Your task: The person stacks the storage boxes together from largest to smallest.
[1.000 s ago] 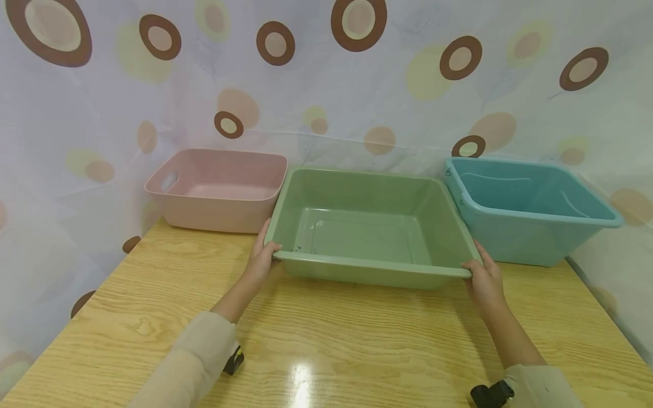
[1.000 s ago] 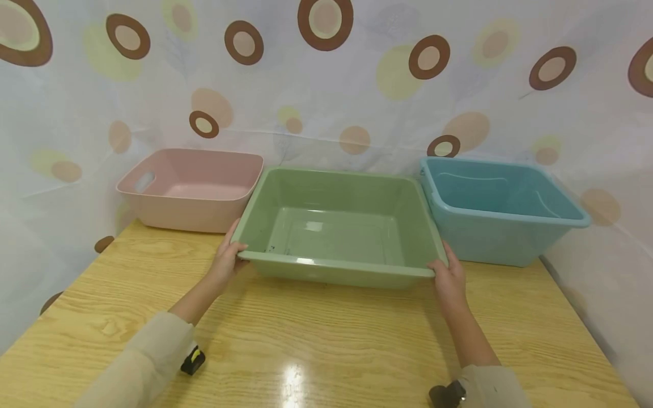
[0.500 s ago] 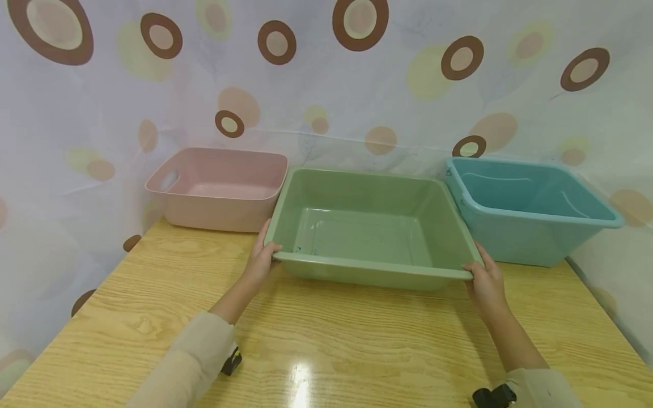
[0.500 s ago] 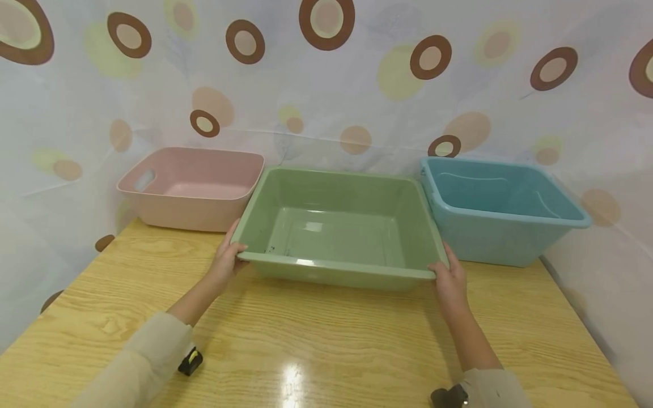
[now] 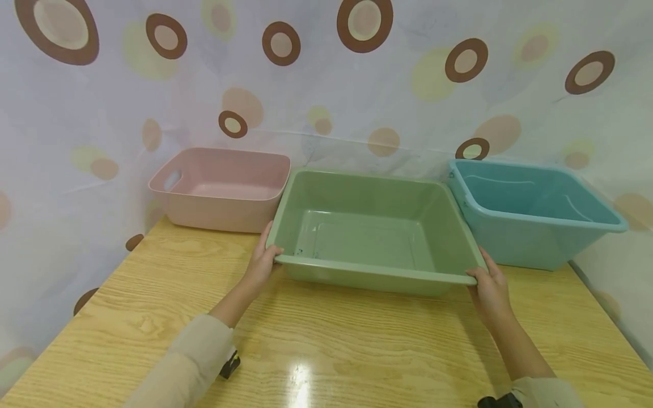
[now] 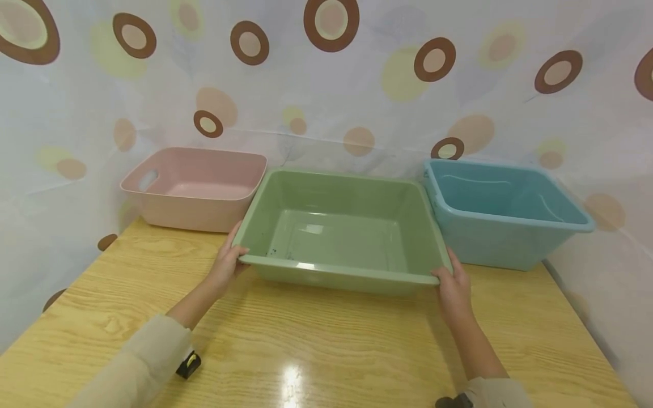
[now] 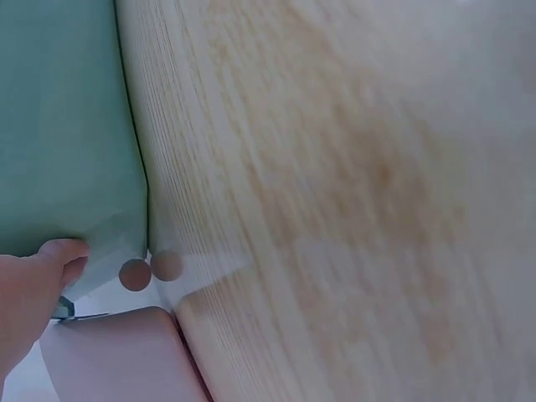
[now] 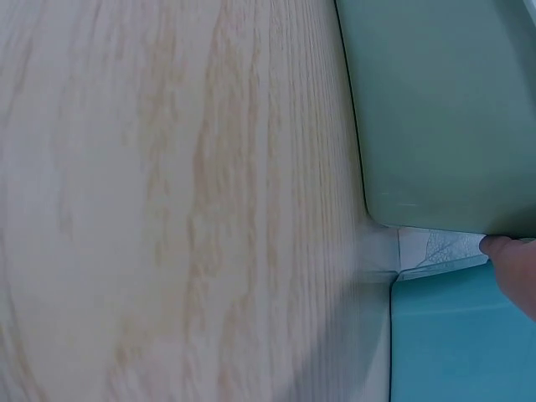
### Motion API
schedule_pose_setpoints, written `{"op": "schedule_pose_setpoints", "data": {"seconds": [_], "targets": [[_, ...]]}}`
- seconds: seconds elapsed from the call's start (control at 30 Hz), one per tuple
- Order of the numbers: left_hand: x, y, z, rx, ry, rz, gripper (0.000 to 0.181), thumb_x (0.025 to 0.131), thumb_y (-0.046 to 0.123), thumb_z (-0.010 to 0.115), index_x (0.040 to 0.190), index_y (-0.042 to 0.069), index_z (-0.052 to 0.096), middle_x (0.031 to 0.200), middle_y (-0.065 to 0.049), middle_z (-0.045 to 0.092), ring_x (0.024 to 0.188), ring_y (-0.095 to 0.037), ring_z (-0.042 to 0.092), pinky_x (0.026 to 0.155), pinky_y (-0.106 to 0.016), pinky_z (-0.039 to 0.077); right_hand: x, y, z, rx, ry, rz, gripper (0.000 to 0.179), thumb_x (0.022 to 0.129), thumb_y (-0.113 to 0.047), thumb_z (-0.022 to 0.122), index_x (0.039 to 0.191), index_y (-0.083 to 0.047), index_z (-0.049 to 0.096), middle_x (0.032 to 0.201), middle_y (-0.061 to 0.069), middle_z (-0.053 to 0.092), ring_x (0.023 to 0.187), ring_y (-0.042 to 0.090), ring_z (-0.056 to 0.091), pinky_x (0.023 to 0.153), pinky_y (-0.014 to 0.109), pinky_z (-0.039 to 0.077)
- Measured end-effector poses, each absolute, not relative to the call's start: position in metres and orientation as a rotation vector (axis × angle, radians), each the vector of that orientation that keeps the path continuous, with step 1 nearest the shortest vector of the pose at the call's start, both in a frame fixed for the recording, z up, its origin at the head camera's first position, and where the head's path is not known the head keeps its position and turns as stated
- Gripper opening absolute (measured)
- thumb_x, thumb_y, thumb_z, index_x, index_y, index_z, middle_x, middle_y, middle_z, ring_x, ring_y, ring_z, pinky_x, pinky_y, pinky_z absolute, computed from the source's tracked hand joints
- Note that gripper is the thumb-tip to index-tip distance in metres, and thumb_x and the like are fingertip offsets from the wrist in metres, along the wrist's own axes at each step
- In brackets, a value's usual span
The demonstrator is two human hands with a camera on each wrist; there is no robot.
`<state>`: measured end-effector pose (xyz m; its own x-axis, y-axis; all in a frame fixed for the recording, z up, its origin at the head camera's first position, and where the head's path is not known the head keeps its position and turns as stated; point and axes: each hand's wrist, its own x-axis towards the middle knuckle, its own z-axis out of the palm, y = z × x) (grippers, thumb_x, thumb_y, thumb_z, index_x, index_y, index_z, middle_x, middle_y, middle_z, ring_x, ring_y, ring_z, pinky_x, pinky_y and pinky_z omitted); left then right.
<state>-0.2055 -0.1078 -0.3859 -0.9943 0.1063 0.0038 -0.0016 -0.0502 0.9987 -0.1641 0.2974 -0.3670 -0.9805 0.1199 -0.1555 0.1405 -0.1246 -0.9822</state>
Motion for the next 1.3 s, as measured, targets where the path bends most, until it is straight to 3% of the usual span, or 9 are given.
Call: {"op": "schedule_pose_setpoints", "data": {"seconds": [0.27,0.7,0.9,1.13,1.3], "targets": [[-0.204,-0.108,-0.387,0.124,2.112,2.223,0.073,0.087,0.003,0.031,0.151,0.017,-0.002,0.153,-0.022,0.009,0.129,-0.041,0.033,0.099,-0.042,0.042,-0.162,0.297,-0.367,0.307,2.057,-2.342,0.066,0.094,-0.003,0.028,0.15,-0.019,-0.003,0.157,-0.004,-0.008,0.142,0.015,0.007,0.084,0.003,0.039],[-0.199,-0.108,-0.386,0.135,2.134,2.226,0.073,0.086,0.002,0.031,0.15,0.014,-0.001,0.152,-0.023,0.013,0.124,-0.04,0.036,0.09,-0.032,0.045,-0.158,0.298,-0.368,0.272,2.041,-2.352,0.066,0.094,-0.003,0.028,0.149,-0.019,-0.004,0.156,-0.007,-0.008,0.143,0.014,0.003,0.083,0.004,0.04],[-0.196,-0.108,-0.385,0.127,2.128,2.23,0.074,0.085,0.0,0.032,0.151,0.014,0.0,0.151,-0.025,0.015,0.124,-0.04,0.036,0.093,-0.035,0.045,-0.154,0.299,-0.37,0.228,2.046,-2.362,0.065,0.095,-0.004,0.029,0.15,-0.019,-0.004,0.157,-0.005,-0.008,0.141,0.013,0.008,0.083,0.005,0.04],[-0.194,-0.109,-0.384,0.127,2.113,2.24,0.074,0.085,-0.001,0.031,0.15,0.013,-0.001,0.151,-0.026,0.013,0.122,-0.04,0.037,0.081,-0.023,0.046,-0.152,0.299,-0.371,0.214,2.043,-2.372,0.065,0.095,-0.004,0.028,0.149,-0.016,-0.005,0.156,-0.004,-0.01,0.143,0.016,0.003,0.085,0.004,0.04],[-0.192,-0.109,-0.383,0.115,2.12,2.236,0.074,0.084,-0.001,0.031,0.15,0.013,0.001,0.151,-0.025,0.014,0.121,-0.039,0.037,0.079,-0.022,0.046,-0.151,0.299,-0.372,0.189,2.047,-2.381,0.065,0.095,-0.003,0.028,0.149,-0.014,-0.006,0.156,-0.003,-0.01,0.143,0.015,0.003,0.085,0.004,0.04]]}}
